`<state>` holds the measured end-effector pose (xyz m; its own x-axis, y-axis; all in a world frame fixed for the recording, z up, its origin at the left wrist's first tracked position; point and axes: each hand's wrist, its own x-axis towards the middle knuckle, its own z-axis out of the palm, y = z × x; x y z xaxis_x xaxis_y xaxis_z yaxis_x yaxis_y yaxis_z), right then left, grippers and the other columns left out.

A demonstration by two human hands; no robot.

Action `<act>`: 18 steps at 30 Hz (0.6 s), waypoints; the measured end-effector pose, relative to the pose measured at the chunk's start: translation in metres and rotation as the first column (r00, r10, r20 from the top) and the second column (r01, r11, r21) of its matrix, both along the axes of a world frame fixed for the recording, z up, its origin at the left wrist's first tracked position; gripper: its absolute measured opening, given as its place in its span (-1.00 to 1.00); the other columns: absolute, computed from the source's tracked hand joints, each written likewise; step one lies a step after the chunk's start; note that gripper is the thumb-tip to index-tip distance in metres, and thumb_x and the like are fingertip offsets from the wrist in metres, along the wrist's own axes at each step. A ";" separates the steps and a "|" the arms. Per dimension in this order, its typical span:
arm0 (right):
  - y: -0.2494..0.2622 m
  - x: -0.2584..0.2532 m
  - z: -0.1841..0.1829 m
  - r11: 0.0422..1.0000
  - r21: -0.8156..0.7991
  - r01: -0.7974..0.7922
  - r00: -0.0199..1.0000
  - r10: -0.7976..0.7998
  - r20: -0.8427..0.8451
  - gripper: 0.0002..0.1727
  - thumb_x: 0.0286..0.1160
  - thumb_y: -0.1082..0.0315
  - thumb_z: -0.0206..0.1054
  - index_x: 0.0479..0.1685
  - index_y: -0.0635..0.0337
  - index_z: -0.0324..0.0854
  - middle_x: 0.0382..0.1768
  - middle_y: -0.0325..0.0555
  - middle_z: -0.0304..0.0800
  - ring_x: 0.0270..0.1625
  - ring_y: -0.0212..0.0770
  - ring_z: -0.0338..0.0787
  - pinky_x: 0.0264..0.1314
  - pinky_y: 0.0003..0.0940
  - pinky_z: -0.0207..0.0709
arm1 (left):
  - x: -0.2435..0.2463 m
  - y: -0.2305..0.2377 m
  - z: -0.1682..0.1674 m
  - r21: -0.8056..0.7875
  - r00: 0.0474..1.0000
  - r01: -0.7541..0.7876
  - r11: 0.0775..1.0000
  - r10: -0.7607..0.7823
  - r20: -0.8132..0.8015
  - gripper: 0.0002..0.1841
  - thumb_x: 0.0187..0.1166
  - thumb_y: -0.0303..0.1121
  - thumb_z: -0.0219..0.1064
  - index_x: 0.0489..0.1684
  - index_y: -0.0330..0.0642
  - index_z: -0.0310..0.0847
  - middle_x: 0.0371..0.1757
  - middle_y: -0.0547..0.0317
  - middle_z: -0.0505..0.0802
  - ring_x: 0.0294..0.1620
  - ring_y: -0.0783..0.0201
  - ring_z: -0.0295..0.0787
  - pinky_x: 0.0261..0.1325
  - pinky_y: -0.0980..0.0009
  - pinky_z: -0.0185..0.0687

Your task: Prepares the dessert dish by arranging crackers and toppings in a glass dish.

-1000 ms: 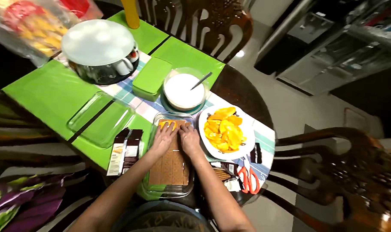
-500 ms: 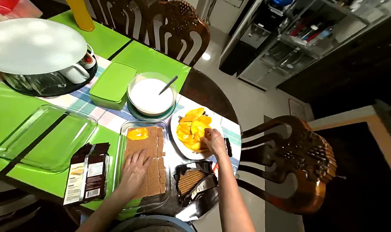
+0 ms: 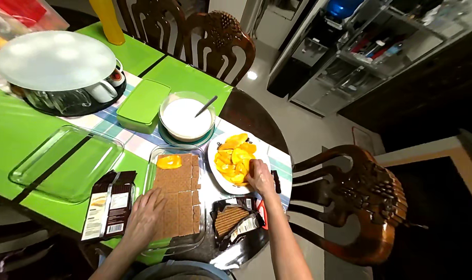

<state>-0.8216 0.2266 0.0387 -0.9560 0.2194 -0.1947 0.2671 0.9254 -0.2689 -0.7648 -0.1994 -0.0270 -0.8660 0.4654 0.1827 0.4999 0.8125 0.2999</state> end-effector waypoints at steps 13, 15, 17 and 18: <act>0.023 0.006 0.002 0.911 -0.402 0.093 0.996 -0.079 0.052 -0.54 0.47 0.13 0.47 0.18 0.33 0.67 0.02 0.22 0.81 0.14 0.07 0.80 0.32 0.12 0.60 | 0.013 -0.007 -0.002 0.073 1.000 0.009 0.997 -0.009 -0.002 -0.73 0.52 -0.39 0.35 0.12 -0.05 0.84 0.49 -0.20 0.69 0.53 -0.37 0.55 0.47 -0.39 0.40; 0.023 0.007 0.008 0.779 -0.617 0.109 0.992 -0.129 0.012 -0.62 0.45 0.22 0.47 0.11 0.31 0.67 -0.07 0.06 0.84 0.00 -0.13 0.84 0.16 -0.08 0.72 | 0.014 -0.005 -0.001 0.078 1.000 0.000 0.997 0.000 0.004 -0.74 0.50 -0.40 0.39 0.11 -0.06 0.84 0.49 -0.20 0.69 0.53 -0.37 0.55 0.46 -0.40 0.42; 0.010 0.007 0.020 0.521 -0.847 0.108 0.986 -0.164 0.025 -0.70 0.46 0.37 0.43 0.09 0.30 0.62 -0.20 -0.07 0.84 -0.18 -0.25 0.85 -0.03 -0.24 0.78 | 0.015 -0.003 0.001 0.097 0.999 -0.016 0.995 0.013 0.029 -0.74 0.49 -0.42 0.41 0.11 -0.09 0.85 0.48 -0.22 0.69 0.52 -0.39 0.55 0.46 -0.43 0.41; -0.001 0.004 0.025 0.388 -0.917 0.097 0.988 -0.150 0.041 -0.74 0.45 0.41 0.39 0.08 0.25 0.58 -0.26 -0.14 0.85 -0.25 -0.29 0.85 -0.10 -0.29 0.78 | 0.015 -0.001 0.004 0.097 0.998 -0.022 0.995 0.016 0.056 -0.73 0.50 -0.44 0.41 0.12 -0.10 0.85 0.49 -0.22 0.69 0.54 -0.39 0.53 0.47 -0.45 0.38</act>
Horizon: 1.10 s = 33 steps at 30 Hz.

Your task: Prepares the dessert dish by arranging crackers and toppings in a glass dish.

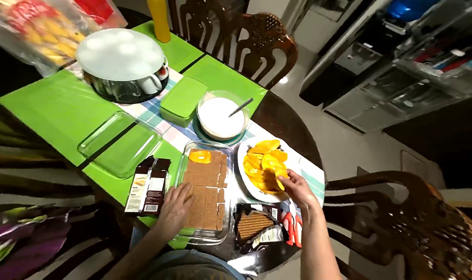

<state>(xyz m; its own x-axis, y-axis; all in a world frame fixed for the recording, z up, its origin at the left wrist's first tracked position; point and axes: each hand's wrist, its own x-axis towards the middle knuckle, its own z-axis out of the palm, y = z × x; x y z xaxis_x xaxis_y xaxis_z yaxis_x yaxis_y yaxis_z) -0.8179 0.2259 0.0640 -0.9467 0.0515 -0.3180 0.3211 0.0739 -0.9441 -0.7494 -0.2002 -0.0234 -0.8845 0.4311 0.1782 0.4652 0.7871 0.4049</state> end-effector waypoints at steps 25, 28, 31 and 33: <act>-0.262 -0.105 -0.055 0.339 0.560 -0.756 0.578 0.748 0.326 -0.51 0.48 0.34 0.40 0.45 0.05 0.63 0.40 0.09 0.70 0.50 0.05 0.64 0.59 0.10 0.42 | -0.034 0.008 0.004 -0.126 0.991 0.009 0.992 0.007 0.131 -0.57 0.45 -0.63 0.31 0.32 -0.20 0.72 0.59 -0.12 0.63 0.72 -0.27 0.34 0.65 -0.56 -0.08; -0.263 -0.101 -0.052 0.311 0.646 -0.698 0.606 0.737 0.300 -0.45 0.43 0.32 0.46 0.49 -0.01 0.60 0.45 0.04 0.64 0.49 0.05 0.64 0.54 0.09 0.48 | -0.037 0.008 0.004 -0.138 0.984 0.021 0.990 0.004 0.180 -0.54 0.47 -0.66 0.25 0.37 -0.22 0.68 0.62 -0.12 0.59 0.75 -0.25 0.30 0.69 -0.53 -0.15; -0.262 -0.095 -0.046 0.308 0.704 -0.640 0.652 0.702 0.286 -0.43 0.38 0.37 0.49 0.47 -0.01 0.60 0.48 0.08 0.58 0.40 0.15 0.69 0.40 0.17 0.58 | -0.039 0.010 0.003 -0.159 0.983 0.022 0.987 0.008 0.184 -0.54 0.50 -0.64 0.23 0.39 -0.21 0.67 0.57 -0.11 0.64 0.71 -0.25 0.36 0.68 -0.53 -0.15; -0.257 -0.094 -0.047 0.319 0.710 -0.628 0.666 0.691 0.280 -0.49 0.40 0.43 0.44 0.42 0.05 0.64 0.45 0.12 0.60 0.39 0.16 0.69 0.41 0.16 0.57 | -0.042 0.010 0.003 -0.170 0.982 0.023 0.985 0.010 0.187 -0.56 0.50 -0.64 0.25 0.37 -0.21 0.69 0.51 -0.10 0.69 0.67 -0.25 0.43 0.67 -0.54 -0.13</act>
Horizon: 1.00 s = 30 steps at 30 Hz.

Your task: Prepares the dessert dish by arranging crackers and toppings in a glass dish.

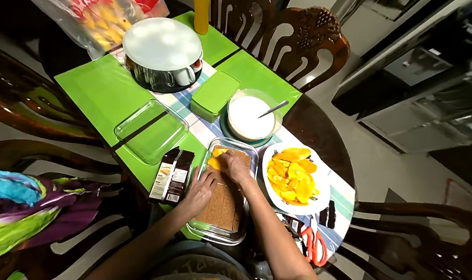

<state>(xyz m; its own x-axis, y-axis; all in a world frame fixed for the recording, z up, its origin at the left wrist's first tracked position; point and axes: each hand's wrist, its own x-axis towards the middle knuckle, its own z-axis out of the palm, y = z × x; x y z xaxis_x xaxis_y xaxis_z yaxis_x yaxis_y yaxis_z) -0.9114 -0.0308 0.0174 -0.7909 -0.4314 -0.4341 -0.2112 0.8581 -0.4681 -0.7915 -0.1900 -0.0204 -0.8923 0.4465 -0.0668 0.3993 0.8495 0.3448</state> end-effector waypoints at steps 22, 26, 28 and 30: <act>0.008 0.022 -0.020 0.968 -0.095 0.234 0.968 -0.241 -0.065 -0.62 0.36 0.47 0.38 0.21 0.19 0.74 0.45 0.24 0.53 0.37 0.09 0.69 0.42 -0.09 0.60 | -0.015 0.005 -0.011 -0.046 0.997 0.024 0.999 -0.027 -0.071 -0.56 0.52 -0.60 0.24 0.39 -0.25 0.68 0.59 -0.05 0.64 0.63 -0.19 0.49 0.65 -0.52 -0.06; 0.013 0.025 -0.023 0.954 -0.133 0.268 0.959 -0.277 -0.055 -0.61 0.34 0.47 0.39 0.21 0.19 0.73 0.45 0.24 0.52 0.39 0.08 0.67 0.45 -0.11 0.58 | -0.014 0.005 -0.015 -0.046 0.993 0.045 0.998 -0.050 -0.110 -0.57 0.55 -0.60 0.22 0.41 -0.26 0.68 0.58 0.03 0.66 0.61 -0.14 0.54 0.64 -0.51 -0.01; 0.013 0.027 -0.022 0.945 -0.150 0.291 0.953 -0.300 -0.041 -0.58 0.30 0.47 0.41 0.23 0.20 0.72 0.43 0.25 0.52 0.41 0.09 0.64 0.46 -0.10 0.55 | -0.014 0.004 -0.017 -0.039 0.990 0.048 0.998 -0.053 -0.132 -0.57 0.55 -0.61 0.21 0.41 -0.28 0.67 0.55 0.00 0.69 0.59 -0.13 0.57 0.64 -0.49 0.02; 0.009 0.031 -0.018 0.939 -0.149 0.311 0.946 -0.321 -0.043 -0.53 0.30 0.46 0.41 0.29 0.18 0.68 0.43 0.24 0.51 0.41 0.08 0.64 0.46 -0.11 0.56 | -0.013 0.002 -0.018 -0.041 0.988 0.043 0.998 -0.048 -0.144 -0.56 0.56 -0.61 0.20 0.42 -0.26 0.66 0.50 -0.01 0.72 0.57 -0.13 0.59 0.64 -0.48 0.03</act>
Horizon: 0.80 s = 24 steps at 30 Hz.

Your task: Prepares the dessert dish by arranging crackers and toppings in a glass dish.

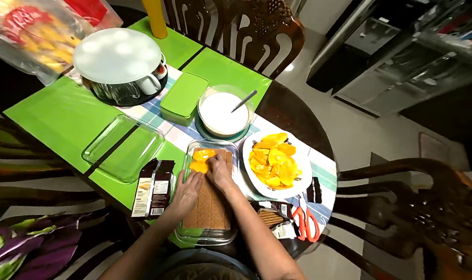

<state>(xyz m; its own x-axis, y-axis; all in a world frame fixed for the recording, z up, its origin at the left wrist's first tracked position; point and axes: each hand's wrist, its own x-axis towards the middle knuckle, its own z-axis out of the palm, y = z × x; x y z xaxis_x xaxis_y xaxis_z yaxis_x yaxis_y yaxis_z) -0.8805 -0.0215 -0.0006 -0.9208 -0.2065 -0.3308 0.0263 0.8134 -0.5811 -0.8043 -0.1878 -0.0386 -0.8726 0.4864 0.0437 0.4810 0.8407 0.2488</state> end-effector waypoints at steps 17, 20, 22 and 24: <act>0.238 0.054 0.058 0.788 0.401 0.467 0.863 -0.506 -0.010 -0.52 0.52 0.20 0.38 0.40 0.19 0.62 0.37 0.23 0.66 0.39 0.26 0.68 0.39 0.29 0.51 | 0.002 -0.006 -0.008 0.067 0.994 0.026 0.997 -0.019 -0.103 -0.66 0.59 -0.52 0.24 0.28 -0.19 0.75 0.38 -0.11 0.77 0.48 -0.23 0.64 0.55 -0.56 0.10; 0.234 0.067 0.048 0.836 0.355 0.418 0.903 -0.425 -0.064 -0.30 0.35 0.23 0.50 0.59 0.11 0.48 0.33 0.15 0.72 0.37 0.18 0.71 0.44 0.29 0.46 | 0.002 -0.006 -0.007 0.061 0.996 0.018 0.998 -0.012 -0.090 -0.66 0.64 -0.48 0.22 0.32 -0.18 0.73 0.40 -0.10 0.76 0.50 -0.22 0.63 0.55 -0.57 0.08; 0.222 0.073 0.042 0.821 0.368 0.437 0.899 -0.389 -0.200 -0.34 0.39 0.29 0.43 0.59 0.13 0.49 0.26 0.13 0.77 0.28 0.18 0.77 0.38 0.27 0.48 | 0.003 -0.007 -0.007 0.057 0.995 0.021 0.998 -0.016 -0.098 -0.66 0.64 -0.46 0.23 0.32 -0.19 0.73 0.41 -0.10 0.76 0.50 -0.23 0.63 0.54 -0.57 0.10; 0.218 0.076 0.034 0.807 0.342 0.481 0.870 -0.392 -0.299 -0.45 0.43 0.39 0.34 0.49 0.19 0.56 0.18 0.14 0.81 0.19 0.17 0.81 0.29 0.21 0.56 | 0.003 -0.007 -0.007 0.057 0.994 0.027 0.998 -0.020 -0.110 -0.66 0.64 -0.45 0.24 0.32 -0.18 0.72 0.41 -0.10 0.75 0.50 -0.22 0.63 0.54 -0.57 0.10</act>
<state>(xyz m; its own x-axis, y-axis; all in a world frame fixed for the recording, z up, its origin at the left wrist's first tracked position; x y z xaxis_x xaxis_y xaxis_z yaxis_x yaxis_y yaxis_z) -0.8041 0.1963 0.0336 -0.9360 0.3405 -0.0899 0.3521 0.9028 -0.2471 -0.8009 -0.1951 -0.0457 -0.8494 0.5007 0.1670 0.5276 0.8144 0.2417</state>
